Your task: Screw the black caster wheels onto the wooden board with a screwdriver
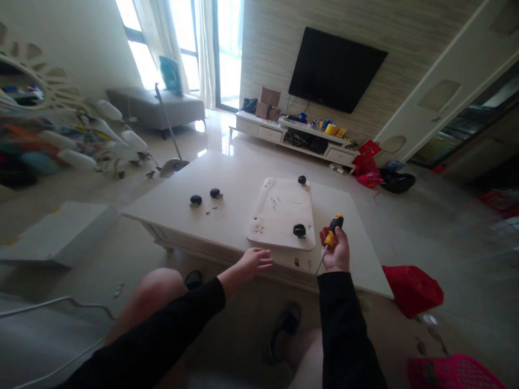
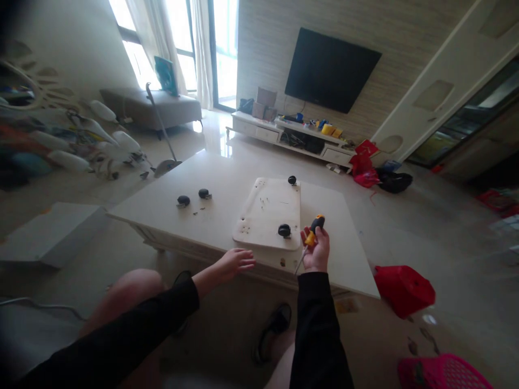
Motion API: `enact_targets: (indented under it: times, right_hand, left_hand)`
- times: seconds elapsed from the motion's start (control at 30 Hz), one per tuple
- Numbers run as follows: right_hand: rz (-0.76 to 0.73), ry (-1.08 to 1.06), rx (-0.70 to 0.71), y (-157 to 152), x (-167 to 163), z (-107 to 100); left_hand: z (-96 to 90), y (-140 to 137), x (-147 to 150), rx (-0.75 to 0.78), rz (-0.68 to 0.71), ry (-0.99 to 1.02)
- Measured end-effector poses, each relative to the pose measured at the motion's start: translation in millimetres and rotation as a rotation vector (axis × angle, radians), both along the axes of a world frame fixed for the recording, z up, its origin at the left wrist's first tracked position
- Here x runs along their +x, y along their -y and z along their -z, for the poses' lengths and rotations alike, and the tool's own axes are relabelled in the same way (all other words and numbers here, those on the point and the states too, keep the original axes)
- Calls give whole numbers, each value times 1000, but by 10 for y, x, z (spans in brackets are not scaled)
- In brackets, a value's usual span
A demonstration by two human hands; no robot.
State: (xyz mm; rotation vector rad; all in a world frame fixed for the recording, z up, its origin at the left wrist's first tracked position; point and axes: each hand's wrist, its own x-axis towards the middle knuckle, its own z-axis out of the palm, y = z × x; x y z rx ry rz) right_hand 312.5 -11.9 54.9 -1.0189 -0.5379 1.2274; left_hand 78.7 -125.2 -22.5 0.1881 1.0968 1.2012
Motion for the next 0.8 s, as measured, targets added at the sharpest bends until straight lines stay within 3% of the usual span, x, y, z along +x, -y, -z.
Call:
enact_targets:
  times: [0.13,0.3,0.57,0.8]
  right_hand:
    - [-17,116,-79,-187,107,249]
    - [-12,303,-204,-257,252,523]
    - [14,537,-301,-242,225,890]
    - [98,580,-296,-188,117,889]
  left_hand:
    - [294,-473,208,-77,-40,52]
    - [477,-726,452,-171,-208,80]
    - [439,-709,577,-168,-172,163]
    - [410,-589,384,-161,-108,116]
